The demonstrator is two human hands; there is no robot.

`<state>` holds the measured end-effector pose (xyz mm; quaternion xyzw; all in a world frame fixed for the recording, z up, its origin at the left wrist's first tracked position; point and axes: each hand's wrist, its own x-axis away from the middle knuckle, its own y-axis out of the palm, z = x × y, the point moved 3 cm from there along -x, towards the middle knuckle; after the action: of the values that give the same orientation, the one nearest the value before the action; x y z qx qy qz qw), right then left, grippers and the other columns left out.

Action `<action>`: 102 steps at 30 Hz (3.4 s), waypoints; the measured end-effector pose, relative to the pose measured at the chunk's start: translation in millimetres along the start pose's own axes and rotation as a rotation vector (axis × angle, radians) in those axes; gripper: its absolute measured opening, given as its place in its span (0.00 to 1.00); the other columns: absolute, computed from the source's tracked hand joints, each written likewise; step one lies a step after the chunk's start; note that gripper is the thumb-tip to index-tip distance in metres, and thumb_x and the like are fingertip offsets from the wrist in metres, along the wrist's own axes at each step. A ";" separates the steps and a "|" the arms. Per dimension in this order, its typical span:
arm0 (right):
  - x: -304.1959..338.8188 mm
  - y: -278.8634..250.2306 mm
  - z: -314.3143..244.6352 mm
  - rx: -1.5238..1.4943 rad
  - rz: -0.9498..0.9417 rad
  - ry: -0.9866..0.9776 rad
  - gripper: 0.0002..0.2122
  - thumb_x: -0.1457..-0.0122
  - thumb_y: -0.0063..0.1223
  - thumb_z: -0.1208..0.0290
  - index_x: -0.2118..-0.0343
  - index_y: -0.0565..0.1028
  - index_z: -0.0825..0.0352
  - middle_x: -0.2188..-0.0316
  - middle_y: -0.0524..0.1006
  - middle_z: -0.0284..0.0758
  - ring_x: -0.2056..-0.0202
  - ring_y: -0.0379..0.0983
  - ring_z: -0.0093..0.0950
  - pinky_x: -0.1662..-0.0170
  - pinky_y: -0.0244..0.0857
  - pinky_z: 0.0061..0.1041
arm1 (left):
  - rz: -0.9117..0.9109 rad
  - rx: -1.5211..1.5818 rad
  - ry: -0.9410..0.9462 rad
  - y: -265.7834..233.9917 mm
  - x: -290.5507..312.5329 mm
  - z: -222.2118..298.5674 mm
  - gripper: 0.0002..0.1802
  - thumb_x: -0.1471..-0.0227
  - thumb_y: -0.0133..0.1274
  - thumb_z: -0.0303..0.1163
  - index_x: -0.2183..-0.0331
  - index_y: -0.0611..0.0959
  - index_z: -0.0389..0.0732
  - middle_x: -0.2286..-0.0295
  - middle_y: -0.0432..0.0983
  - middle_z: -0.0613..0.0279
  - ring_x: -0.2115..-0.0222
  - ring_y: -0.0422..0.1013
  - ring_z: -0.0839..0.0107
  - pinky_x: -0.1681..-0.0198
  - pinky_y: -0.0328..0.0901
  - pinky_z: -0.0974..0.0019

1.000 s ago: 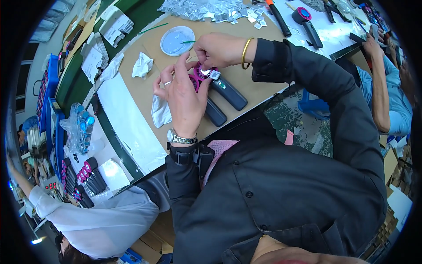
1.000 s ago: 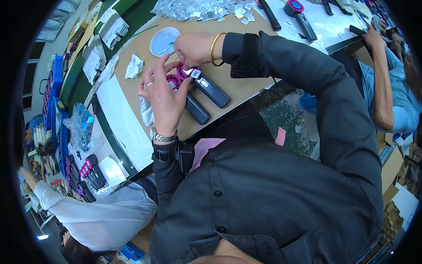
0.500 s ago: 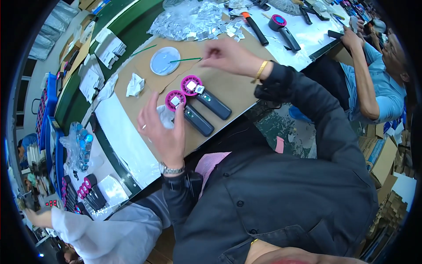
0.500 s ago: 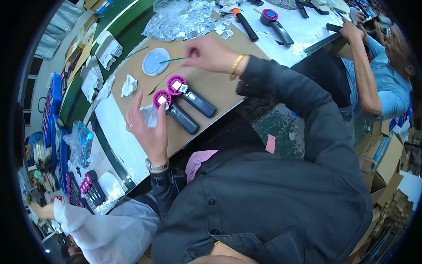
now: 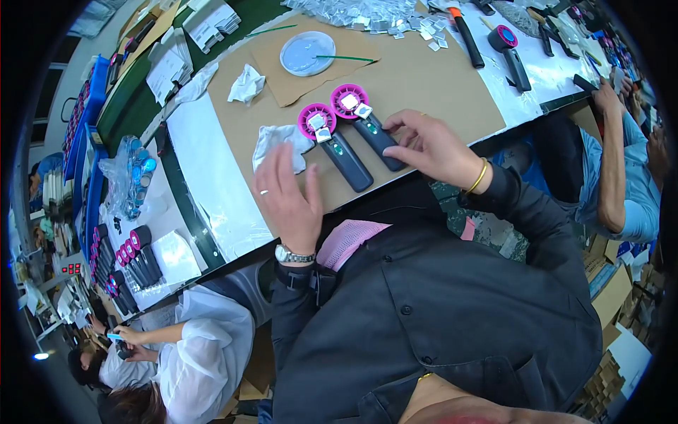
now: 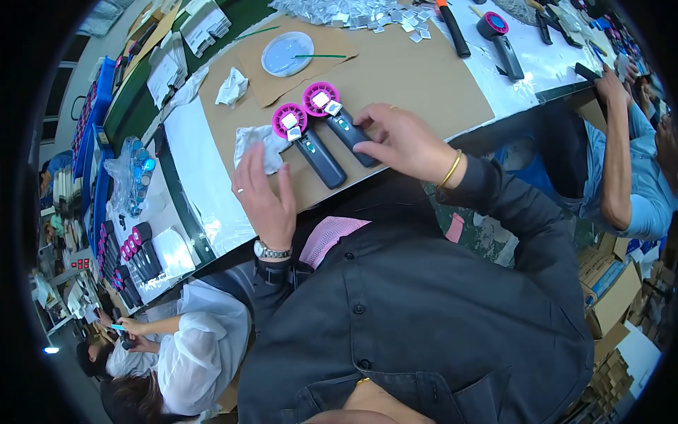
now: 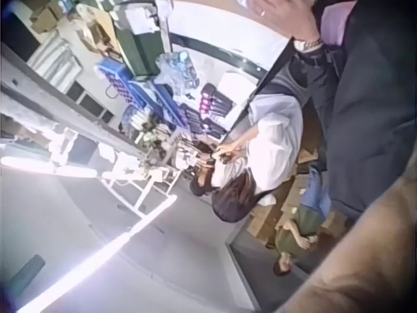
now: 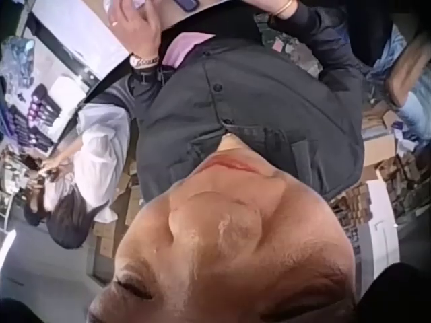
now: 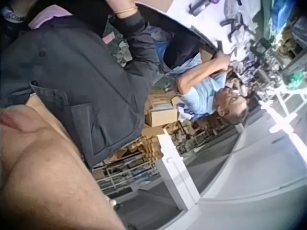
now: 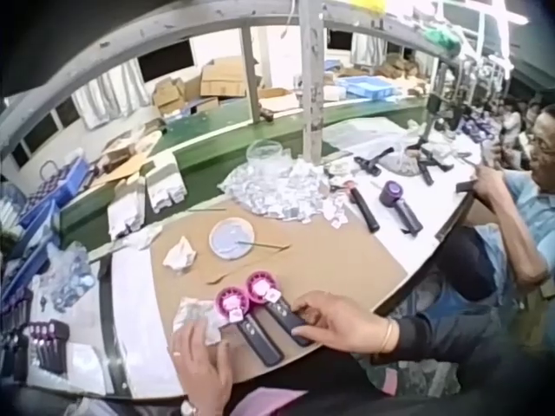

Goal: The person applies a substance to a hair dryer component using a stick, places a small square piece onto it, and taps the assembly with a cloth-wrapped hammer. They repeat this process on a second hair dryer before setting both items down on the table.

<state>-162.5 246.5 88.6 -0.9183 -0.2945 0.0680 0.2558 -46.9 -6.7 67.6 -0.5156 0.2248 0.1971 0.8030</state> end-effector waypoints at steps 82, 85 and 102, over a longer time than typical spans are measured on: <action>81.0 -69.5 -30.4 0.397 0.062 -0.205 0.24 0.33 0.58 0.84 0.34 0.77 0.65 0.72 0.78 0.39 0.75 0.72 0.28 0.67 0.68 0.28 | -0.309 0.109 -0.116 37.2 -21.2 49.4 0.34 0.41 0.67 0.43 0.38 0.80 0.41 0.70 0.81 0.52 0.71 0.80 0.52 0.70 0.73 0.54; 81.2 -70.3 -32.0 0.404 0.060 -0.198 0.24 0.34 0.58 0.84 0.34 0.77 0.65 0.72 0.78 0.39 0.75 0.72 0.29 0.67 0.68 0.28 | -0.320 0.095 -0.120 36.8 -21.2 50.0 0.34 0.41 0.67 0.43 0.38 0.80 0.41 0.69 0.80 0.52 0.71 0.80 0.52 0.69 0.73 0.54; 80.3 -73.7 -34.6 0.593 0.002 -0.205 0.26 0.41 0.58 0.91 0.38 0.78 0.71 0.67 0.82 0.45 0.75 0.74 0.34 0.68 0.69 0.28 | -0.298 0.072 -0.041 40.1 -19.6 46.9 0.34 0.40 0.65 0.42 0.36 0.78 0.40 0.69 0.77 0.57 0.76 0.78 0.57 0.74 0.71 0.56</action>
<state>-124.6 329.1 158.0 -0.7925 -0.2851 0.2432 0.4813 -77.6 50.3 66.2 -0.5102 0.1361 0.0781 0.8456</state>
